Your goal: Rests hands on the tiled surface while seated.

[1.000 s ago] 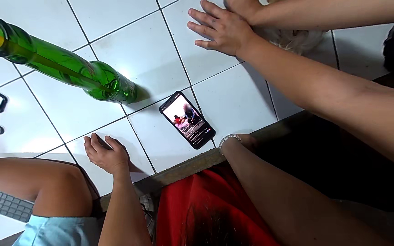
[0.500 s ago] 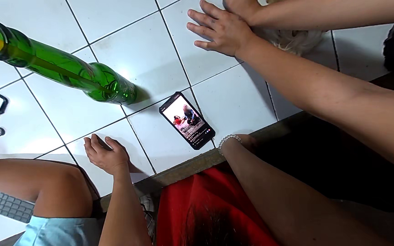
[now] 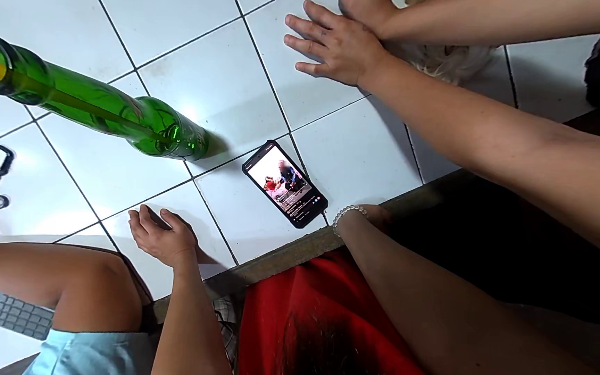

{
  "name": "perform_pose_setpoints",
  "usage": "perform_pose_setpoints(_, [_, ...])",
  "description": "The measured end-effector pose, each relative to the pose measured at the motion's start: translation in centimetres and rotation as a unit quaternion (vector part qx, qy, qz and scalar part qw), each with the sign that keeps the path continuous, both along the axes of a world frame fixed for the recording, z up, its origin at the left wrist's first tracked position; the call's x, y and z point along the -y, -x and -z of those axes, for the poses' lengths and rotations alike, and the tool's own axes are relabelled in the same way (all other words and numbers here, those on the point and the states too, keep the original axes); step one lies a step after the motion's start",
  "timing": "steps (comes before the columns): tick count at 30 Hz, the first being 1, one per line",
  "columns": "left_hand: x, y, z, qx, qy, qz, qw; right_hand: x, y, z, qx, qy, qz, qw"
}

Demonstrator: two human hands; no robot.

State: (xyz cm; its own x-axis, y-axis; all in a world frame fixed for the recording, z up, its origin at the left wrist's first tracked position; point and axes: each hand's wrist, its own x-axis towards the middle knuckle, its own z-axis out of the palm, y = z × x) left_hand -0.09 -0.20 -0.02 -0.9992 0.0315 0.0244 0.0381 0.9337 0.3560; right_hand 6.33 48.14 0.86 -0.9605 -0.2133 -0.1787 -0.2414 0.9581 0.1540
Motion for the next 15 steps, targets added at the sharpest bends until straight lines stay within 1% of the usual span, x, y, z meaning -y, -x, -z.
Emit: perform_pose_setpoints(15, [-0.11, 0.03, 0.10, -0.003, 0.003, -0.006, 1.000, -0.24, 0.11, 0.30, -0.003, -0.014, -0.008, 1.000])
